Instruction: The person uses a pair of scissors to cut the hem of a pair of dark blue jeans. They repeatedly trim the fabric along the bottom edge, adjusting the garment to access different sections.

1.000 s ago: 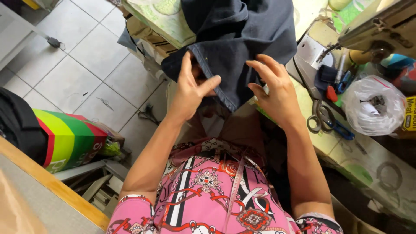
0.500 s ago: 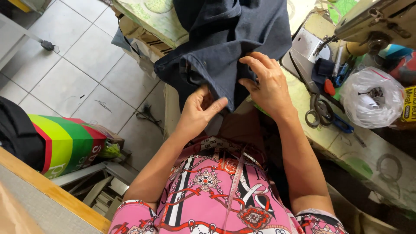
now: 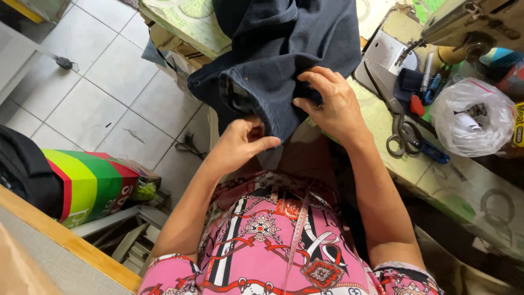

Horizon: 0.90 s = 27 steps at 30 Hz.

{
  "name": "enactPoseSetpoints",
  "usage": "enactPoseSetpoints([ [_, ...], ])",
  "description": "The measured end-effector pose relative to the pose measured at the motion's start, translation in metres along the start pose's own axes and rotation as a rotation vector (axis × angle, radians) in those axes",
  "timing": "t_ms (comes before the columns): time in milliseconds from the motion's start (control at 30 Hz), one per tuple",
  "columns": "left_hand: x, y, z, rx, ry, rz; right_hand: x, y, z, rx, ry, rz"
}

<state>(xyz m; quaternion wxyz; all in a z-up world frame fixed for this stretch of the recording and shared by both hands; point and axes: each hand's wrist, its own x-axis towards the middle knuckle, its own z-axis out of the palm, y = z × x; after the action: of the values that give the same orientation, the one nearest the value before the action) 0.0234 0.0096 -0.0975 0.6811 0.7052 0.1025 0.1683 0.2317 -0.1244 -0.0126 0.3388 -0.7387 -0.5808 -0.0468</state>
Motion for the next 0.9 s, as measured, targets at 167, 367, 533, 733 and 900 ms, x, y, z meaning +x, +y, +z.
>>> enactPoseSetpoints([
  [167,0.008,0.054,-0.003,0.325,0.213,0.196,-0.001,-0.002,-0.019,0.127,-0.114,0.004],
  [367,0.025,0.073,-0.004,0.209,0.391,0.149,-0.006,0.011,-0.015,0.133,-0.102,-0.033],
  [533,0.029,0.075,-0.019,-0.075,0.362,-0.037,0.004,0.025,-0.013,0.108,0.000,-0.063],
  [733,0.023,0.094,-0.031,-0.353,0.089,-0.038,0.017,0.025,-0.037,0.129,-0.034,0.049],
  [900,0.031,0.109,-0.035,-0.186,0.216,0.091,0.030,0.017,-0.055,0.066,-0.053,-0.010],
])
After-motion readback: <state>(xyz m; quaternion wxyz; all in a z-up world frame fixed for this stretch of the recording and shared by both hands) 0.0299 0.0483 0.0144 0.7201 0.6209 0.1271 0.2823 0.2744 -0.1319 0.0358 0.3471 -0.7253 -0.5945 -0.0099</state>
